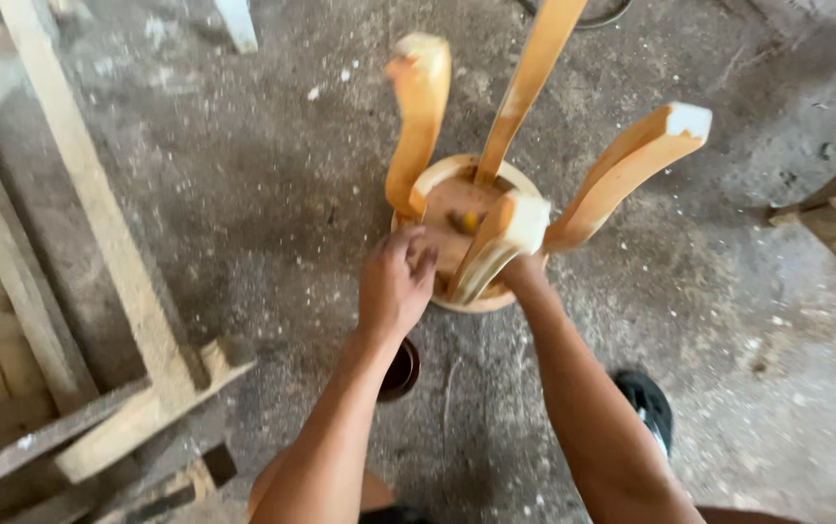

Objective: The person stains a small wooden stool with a brush. They apply the stain to the top surface and the four curved legs, eventually flipping the stool upside down to coat the lower frame and undersides.

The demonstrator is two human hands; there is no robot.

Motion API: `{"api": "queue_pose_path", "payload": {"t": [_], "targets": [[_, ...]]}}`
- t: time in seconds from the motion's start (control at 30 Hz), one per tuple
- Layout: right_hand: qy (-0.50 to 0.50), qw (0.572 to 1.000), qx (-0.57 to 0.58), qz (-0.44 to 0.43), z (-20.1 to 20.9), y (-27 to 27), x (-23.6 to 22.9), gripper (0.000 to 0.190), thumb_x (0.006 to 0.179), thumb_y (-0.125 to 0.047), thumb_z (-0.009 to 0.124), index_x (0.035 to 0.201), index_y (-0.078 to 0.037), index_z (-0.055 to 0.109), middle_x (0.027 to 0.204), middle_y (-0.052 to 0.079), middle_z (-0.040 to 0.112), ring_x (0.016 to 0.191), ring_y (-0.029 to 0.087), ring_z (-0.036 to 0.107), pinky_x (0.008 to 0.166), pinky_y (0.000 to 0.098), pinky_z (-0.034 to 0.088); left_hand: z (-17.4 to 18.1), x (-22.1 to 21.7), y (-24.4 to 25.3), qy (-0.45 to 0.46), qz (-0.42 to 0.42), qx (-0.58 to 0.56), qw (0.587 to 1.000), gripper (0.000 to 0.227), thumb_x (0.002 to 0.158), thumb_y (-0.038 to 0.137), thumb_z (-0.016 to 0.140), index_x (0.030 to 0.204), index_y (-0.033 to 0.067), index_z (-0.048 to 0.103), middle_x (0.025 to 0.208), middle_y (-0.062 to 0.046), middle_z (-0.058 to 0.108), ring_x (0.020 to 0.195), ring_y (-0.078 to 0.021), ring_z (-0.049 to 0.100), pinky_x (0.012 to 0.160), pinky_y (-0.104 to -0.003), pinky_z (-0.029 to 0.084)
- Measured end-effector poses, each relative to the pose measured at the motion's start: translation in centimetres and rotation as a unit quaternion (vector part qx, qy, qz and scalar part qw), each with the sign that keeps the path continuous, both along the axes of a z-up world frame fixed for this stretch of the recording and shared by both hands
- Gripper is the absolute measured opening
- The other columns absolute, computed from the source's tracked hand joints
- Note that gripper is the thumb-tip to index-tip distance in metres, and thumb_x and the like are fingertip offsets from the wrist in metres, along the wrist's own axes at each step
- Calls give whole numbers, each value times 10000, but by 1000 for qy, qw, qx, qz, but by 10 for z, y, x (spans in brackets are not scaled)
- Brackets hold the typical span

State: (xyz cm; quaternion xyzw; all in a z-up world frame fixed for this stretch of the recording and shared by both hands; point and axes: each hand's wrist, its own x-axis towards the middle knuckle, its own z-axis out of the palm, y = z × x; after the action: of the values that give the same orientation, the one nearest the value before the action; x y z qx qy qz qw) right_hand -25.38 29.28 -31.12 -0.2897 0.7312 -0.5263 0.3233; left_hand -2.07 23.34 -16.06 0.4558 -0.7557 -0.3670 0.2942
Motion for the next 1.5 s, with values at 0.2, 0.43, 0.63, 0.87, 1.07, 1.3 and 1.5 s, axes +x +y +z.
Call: {"api": "queue_pose_path", "payload": {"t": [0.2,0.43,0.63,0.87,1.07,1.3,1.5], "targets": [[170,967,105,161,-6,-18,0,246,861,-235,792,1060,-93,774,1003,148,773,946,275,765,825,393,584,-8,-13,-6,54,-21,58,997,447,959,158,688,1381,63,577,1351,-205,651,1112,-300,717,937,-401,594],[146,980,44,127,6,-29,8,263,818,-187,791,1067,-102,773,978,164,757,916,319,729,814,405,572,-33,-20,-8,101,-21,-12,995,517,947,109,708,1437,53,554,1391,-209,654,1260,-276,669,1071,-410,541],[10,995,-98,10,-1,-24,6,210,862,-119,769,1060,-59,733,1007,104,748,936,218,715,850,349,569,50,-44,-18,393,24,106,913,284,1004,140,596,1217,-43,638,1345,-206,642,1271,-305,625,1142,-416,490],[-79,994,-12,-69,-25,-43,16,384,874,-159,831,1175,3,656,1118,132,673,1003,225,613,896,356,488,181,-83,50,156,155,-328,919,445,1072,415,598,1334,59,544,1437,-158,580,1325,-265,603,1170,-392,402],[-140,981,-66,-113,-36,-44,45,356,834,-172,822,1114,16,708,1062,151,737,952,265,684,857,376,544,211,-110,41,-144,88,-352,921,619,974,405,683,1385,-25,512,1491,-214,504,1493,-414,371,1303,-552,82],[-52,998,35,1,-34,-8,24,212,855,-131,791,1040,-36,755,990,149,782,928,185,744,840,368,583,211,-114,30,-283,-36,-419,862,593,978,471,732,1360,32,620,1500,-209,528,1512,-409,335,1233,-656,-54],[19,965,146,218,-28,-38,14,311,888,-205,763,1189,-130,733,1179,143,726,1043,267,686,935,404,528,201,-116,21,-308,-78,-359,878,682,946,517,733,1409,37,593,1543,-228,485,1538,-415,300,1210,-691,-80]]}}
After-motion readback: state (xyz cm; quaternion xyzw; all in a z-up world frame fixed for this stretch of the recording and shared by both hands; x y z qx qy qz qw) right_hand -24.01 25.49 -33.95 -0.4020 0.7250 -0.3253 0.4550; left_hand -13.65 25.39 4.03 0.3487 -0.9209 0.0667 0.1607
